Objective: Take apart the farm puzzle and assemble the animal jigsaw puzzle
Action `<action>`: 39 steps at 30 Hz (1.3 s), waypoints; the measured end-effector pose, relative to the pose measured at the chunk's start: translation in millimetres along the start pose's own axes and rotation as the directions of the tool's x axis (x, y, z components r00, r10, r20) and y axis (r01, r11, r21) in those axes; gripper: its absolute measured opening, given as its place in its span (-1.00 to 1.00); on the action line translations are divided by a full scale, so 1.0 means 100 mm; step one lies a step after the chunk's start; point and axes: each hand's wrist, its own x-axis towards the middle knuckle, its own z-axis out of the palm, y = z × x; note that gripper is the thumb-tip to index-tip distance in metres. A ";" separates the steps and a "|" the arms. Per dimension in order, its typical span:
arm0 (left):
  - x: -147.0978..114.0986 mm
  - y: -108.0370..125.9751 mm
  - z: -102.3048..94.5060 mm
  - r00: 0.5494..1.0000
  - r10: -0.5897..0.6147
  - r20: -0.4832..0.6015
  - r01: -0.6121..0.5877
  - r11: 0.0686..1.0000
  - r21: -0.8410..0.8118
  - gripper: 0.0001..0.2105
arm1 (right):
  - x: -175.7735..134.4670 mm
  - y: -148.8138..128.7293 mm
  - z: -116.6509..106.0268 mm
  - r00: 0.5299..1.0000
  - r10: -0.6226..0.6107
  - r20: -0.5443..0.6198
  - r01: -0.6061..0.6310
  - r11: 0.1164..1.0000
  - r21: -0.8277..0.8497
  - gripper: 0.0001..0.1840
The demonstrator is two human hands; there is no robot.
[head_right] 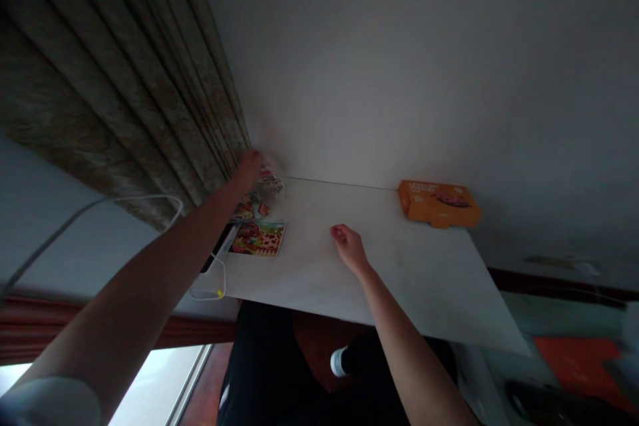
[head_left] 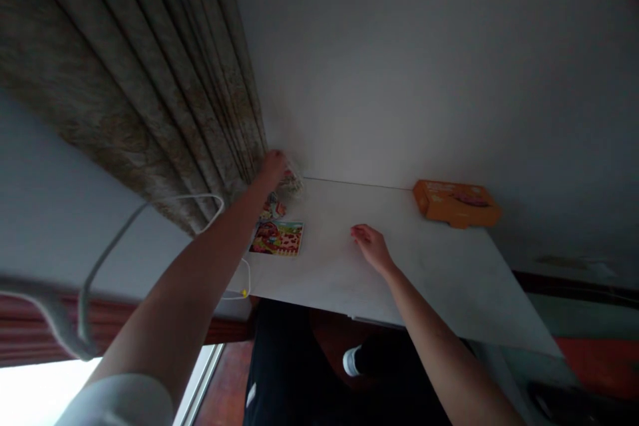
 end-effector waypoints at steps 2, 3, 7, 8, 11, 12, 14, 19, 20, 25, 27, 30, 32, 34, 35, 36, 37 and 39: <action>-0.23 0.03 0.20 0.999 -0.018 0.048 0.019 0.999 -0.028 -0.89 | -0.10 0.02 -0.16 0.998 -0.013 -0.068 0.012 1.000 -0.017 -0.51; -0.36 0.03 0.30 0.996 -0.026 0.080 0.030 0.998 -0.053 -0.89 | -0.15 0.04 -0.23 0.995 -0.022 -0.094 0.019 0.999 -0.034 -0.50; -0.95 0.01 0.73 0.976 -0.078 0.203 0.115 0.977 -0.180 -0.91 | -0.39 0.13 -0.46 0.982 -0.091 -0.167 0.068 0.988 -0.140 -0.37; -1.11 0.00 0.85 0.967 -0.085 0.239 0.138 0.967 -0.215 -0.91 | -0.45 0.16 -0.49 0.976 -0.113 -0.184 0.082 0.982 -0.170 -0.31; -1.57 -0.08 1.18 0.948 -0.068 0.310 0.151 0.956 -0.253 -0.86 | -0.59 0.22 -0.55 0.964 -0.169 -0.205 0.120 0.965 -0.232 -0.17; -1.71 -0.11 1.26 0.942 -0.033 0.334 0.122 0.961 -0.248 -0.84 | -0.62 0.23 -0.56 0.962 -0.186 -0.199 0.135 0.960 -0.245 -0.16; -1.97 -0.20 1.36 0.926 0.057 0.374 0.029 0.975 -0.221 -0.81 | -0.64 0.22 -0.57 0.959 -0.222 -0.176 0.171 0.949 -0.265 -0.18; -2.38 -0.52 1.19 0.866 0.297 0.402 -0.301 0.952 -0.053 -0.72 | -0.65 0.17 -0.57 0.963 -0.210 -0.170 0.172 0.962 -0.214 -0.37; -2.42 -0.59 1.10 0.847 0.346 0.404 -0.379 0.925 0.003 -0.69 | -0.66 0.17 -0.57 0.963 -0.190 -0.192 0.151 0.969 -0.198 -0.43; -2.49 -0.95 0.65 0.834 0.401 0.380 -0.552 0.622 0.556 -0.59 | -0.67 0.21 -0.60 0.961 -0.121 -0.249 0.073 0.978 -0.195 -0.62; -2.48 -1.04 0.53 0.895 0.342 0.287 -0.434 0.514 0.740 -0.54 | -0.67 0.21 -0.61 0.961 -0.105 -0.256 0.057 0.980 -0.189 -0.62; -2.45 -1.11 0.39 0.964 0.238 0.117 -0.217 0.451 0.866 -0.48 | -0.67 0.20 -0.62 0.964 -0.087 -0.250 0.043 0.983 -0.176 -0.60; -2.41 -1.13 0.32 0.982 0.182 0.055 -0.132 0.445 0.886 -0.47 | -0.68 0.19 -0.62 0.969 -0.079 -0.233 0.039 0.984 -0.171 -0.59; -2.36 -1.12 0.27 0.988 0.144 0.053 -0.112 0.445 0.889 -0.50 | -0.69 0.18 -0.62 0.973 -0.080 -0.217 0.045 0.985 -0.166 -0.57; -2.33 -1.12 0.24 0.990 0.128 0.063 -0.115 0.448 0.886 -0.53 | -0.69 0.17 -0.62 0.974 -0.081 -0.212 0.049 0.987 -0.156 -0.55; -2.30 -1.12 0.22 0.991 0.110 0.076 -0.118 0.456 0.882 -0.56 | -0.69 0.16 -0.62 0.974 -0.081 -0.211 0.052 0.989 -0.142 -0.54; -2.27 -1.11 0.19 0.992 0.091 0.088 -0.121 0.468 0.876 -0.58 | -0.70 0.14 -0.62 0.973 -0.080 -0.215 0.054 0.991 -0.126 -0.52; -2.23 -1.09 0.15 0.992 0.072 0.108 -0.130 0.498 0.857 -0.60 | -0.70 0.10 -0.62 0.969 -0.082 -0.234 0.058 0.992 -0.109 -0.48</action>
